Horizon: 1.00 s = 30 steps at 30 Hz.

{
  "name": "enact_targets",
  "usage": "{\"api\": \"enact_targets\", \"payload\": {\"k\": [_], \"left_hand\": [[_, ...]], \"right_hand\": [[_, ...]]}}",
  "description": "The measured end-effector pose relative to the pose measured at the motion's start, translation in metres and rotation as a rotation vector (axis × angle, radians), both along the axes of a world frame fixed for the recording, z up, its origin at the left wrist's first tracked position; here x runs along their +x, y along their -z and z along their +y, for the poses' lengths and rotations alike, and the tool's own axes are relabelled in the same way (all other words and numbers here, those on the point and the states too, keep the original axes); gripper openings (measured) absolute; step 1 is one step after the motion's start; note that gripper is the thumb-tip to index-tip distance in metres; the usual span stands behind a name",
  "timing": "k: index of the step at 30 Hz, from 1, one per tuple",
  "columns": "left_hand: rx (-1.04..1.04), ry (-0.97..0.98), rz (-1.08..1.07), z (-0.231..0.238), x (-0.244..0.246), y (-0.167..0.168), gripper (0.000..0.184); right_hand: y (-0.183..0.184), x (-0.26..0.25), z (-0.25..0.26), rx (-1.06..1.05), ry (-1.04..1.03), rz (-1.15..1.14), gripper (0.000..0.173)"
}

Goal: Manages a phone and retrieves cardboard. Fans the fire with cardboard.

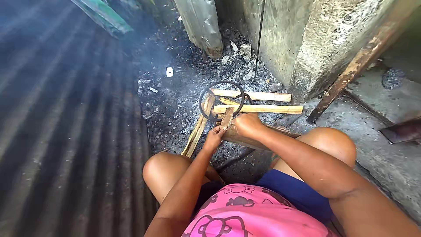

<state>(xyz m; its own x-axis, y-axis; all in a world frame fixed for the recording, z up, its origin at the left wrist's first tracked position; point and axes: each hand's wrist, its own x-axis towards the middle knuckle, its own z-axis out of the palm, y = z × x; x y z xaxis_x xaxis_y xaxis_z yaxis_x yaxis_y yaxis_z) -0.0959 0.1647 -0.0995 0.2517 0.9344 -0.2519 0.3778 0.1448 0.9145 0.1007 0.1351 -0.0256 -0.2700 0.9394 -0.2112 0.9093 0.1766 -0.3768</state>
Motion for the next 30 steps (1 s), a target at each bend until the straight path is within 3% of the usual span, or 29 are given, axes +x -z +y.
{"api": "enact_targets", "payload": {"k": [9,12,16,20,26,30], "left_hand": [[0.021,-0.190,0.132,0.014,0.009,0.014,0.032],[-0.028,-0.222,0.085,0.014,0.010,0.012,0.033],[-0.050,-0.059,-0.054,0.011,-0.002,0.004,0.034],[0.007,0.051,-0.051,0.011,-0.011,0.005,0.024],[0.046,-0.164,0.044,0.015,0.004,0.019,0.027],[-0.039,-0.361,0.013,0.020,0.005,0.027,0.028]], "right_hand": [[-0.001,-0.014,-0.011,0.060,-0.047,-0.017,0.020],[-0.003,-0.015,-0.011,0.062,-0.068,-0.034,0.019],[-0.003,-0.002,0.000,0.016,0.005,-0.011,0.021],[-0.003,0.006,0.005,-0.012,0.032,0.007,0.024],[-0.004,-0.011,-0.005,0.021,-0.005,-0.019,0.020],[0.002,-0.025,-0.017,0.138,-0.058,-0.018,0.013]]}}
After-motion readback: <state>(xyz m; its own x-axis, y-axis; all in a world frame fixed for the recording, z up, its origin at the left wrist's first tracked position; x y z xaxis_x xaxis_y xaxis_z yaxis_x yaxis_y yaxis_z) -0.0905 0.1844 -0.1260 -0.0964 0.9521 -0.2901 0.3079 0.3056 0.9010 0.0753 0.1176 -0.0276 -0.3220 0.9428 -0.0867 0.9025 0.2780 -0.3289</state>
